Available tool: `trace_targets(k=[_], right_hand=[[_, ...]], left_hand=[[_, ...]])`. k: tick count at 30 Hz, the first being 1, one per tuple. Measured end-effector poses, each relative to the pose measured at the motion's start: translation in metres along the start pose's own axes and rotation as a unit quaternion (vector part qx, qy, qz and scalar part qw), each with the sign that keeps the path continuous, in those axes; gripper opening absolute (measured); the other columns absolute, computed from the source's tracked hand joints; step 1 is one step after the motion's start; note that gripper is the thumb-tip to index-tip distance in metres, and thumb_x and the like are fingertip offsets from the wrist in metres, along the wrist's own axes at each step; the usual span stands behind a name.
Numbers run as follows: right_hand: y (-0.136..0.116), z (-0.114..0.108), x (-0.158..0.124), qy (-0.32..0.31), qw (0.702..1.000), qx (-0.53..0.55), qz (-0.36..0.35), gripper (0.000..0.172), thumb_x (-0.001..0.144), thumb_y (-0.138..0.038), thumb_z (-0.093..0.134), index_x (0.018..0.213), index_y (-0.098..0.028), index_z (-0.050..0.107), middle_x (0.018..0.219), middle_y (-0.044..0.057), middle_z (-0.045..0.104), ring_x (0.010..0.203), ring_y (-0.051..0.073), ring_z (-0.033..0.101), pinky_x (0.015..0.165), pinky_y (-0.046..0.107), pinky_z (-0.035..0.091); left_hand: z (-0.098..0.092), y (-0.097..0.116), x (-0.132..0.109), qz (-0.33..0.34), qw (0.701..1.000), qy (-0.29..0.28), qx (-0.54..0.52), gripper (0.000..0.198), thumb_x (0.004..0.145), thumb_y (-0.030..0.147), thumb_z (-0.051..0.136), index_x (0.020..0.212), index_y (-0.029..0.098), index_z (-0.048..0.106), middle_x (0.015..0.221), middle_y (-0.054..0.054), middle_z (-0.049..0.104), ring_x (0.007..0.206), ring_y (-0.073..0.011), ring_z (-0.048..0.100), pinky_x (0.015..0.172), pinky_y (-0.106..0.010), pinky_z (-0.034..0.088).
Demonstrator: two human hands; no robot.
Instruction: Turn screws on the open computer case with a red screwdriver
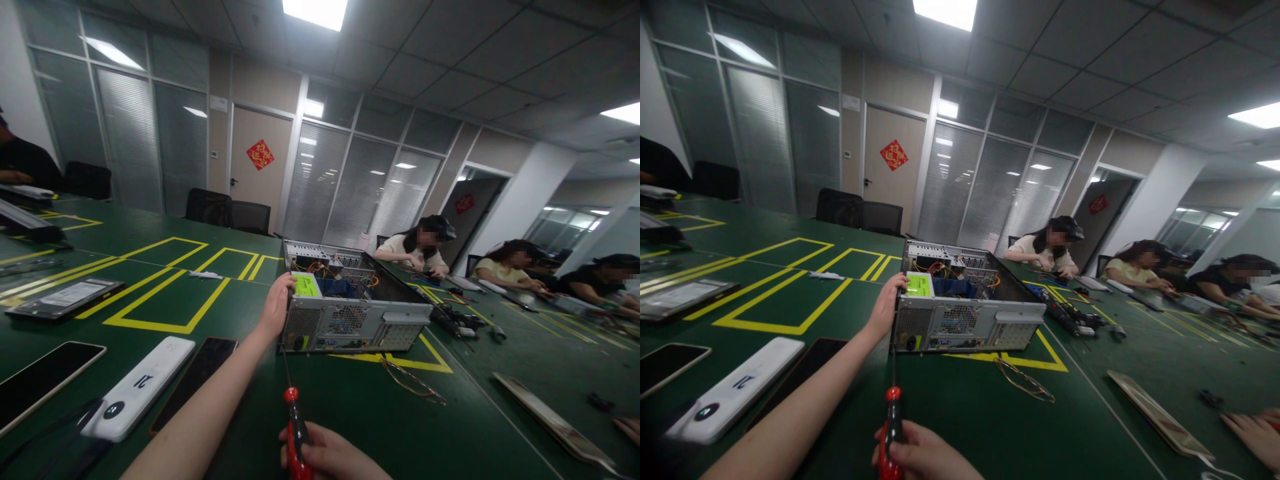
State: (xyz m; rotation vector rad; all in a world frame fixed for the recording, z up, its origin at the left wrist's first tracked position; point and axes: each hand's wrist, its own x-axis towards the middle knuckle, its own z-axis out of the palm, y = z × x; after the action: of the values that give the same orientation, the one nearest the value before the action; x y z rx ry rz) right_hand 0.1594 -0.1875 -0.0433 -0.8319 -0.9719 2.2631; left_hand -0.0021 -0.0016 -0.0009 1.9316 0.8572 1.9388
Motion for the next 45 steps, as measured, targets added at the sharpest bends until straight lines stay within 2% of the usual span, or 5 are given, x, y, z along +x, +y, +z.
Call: trace_targets(k=[6, 11, 17, 33, 45], right_hand=[[0.004, -0.003, 0.003, -0.022, 0.998, -0.051, -0.005, 0.051, 0.061, -0.031, 0.078, 0.105, -0.011, 0.06, 0.086, 0.007, 0.067, 0.072, 0.011, 0.06, 0.07, 0.023, 0.039], [0.003, 0.0, 0.004, -0.004, 0.999, 0.006, -0.052, 0.04, 0.058, -0.021, 0.065, 0.097, -0.014, 0.058, 0.078, 0.004, 0.064, 0.066, 0.015, 0.061, 0.063, 0.027, 0.041], [-0.008, 0.005, -0.001, 0.071, 0.985, 0.05, -0.147, 0.038, 0.074, -0.05, 0.061, 0.095, -0.019, 0.053, 0.068, -0.002, 0.058, 0.047, 0.009, 0.05, 0.039, 0.02, 0.024], [-0.009, 0.005, -0.001, 0.071, 0.987, 0.066, -0.131, 0.041, 0.071, -0.054, 0.063, 0.093, -0.021, 0.051, 0.072, -0.001, 0.058, 0.048, 0.009, 0.048, 0.041, 0.021, 0.023], [-0.005, 0.013, 0.003, 0.074, 0.985, -0.016, -0.152, 0.047, 0.075, -0.059, 0.059, 0.095, -0.017, 0.052, 0.064, -0.002, 0.055, 0.04, 0.006, 0.043, 0.038, 0.02, 0.02]], left_hand=[[0.0, -0.002, -0.001, 0.012, 1.0, 0.002, 0.001, 0.04, 0.096, 0.041, 0.022, 0.088, 0.019, 0.054, 0.109, -0.01, 0.061, 0.119, -0.0207, 0.049, 0.106, -0.044, 0.037], [0.0, 0.0, -0.001, 0.008, 1.0, 0.001, 0.003, 0.039, 0.096, 0.04, 0.022, 0.089, 0.019, 0.055, 0.111, -0.01, 0.06, 0.12, -0.0206, 0.049, 0.106, -0.044, 0.037], [0.001, -0.003, -0.001, 0.001, 1.0, -0.001, 0.003, 0.041, 0.095, 0.042, 0.021, 0.088, 0.019, 0.053, 0.11, -0.01, 0.06, 0.121, -0.0205, 0.049, 0.107, -0.043, 0.036], [0.001, -0.002, -0.001, 0.003, 1.0, -0.001, 0.001, 0.04, 0.095, 0.043, 0.021, 0.089, 0.02, 0.054, 0.11, -0.01, 0.061, 0.12, -0.0207, 0.049, 0.107, -0.043, 0.036], [0.0, -0.001, -0.001, 0.002, 1.0, 0.0, 0.002, 0.039, 0.095, 0.04, 0.022, 0.088, 0.02, 0.054, 0.109, -0.009, 0.061, 0.12, -0.021, 0.05, 0.106, -0.044, 0.038]])
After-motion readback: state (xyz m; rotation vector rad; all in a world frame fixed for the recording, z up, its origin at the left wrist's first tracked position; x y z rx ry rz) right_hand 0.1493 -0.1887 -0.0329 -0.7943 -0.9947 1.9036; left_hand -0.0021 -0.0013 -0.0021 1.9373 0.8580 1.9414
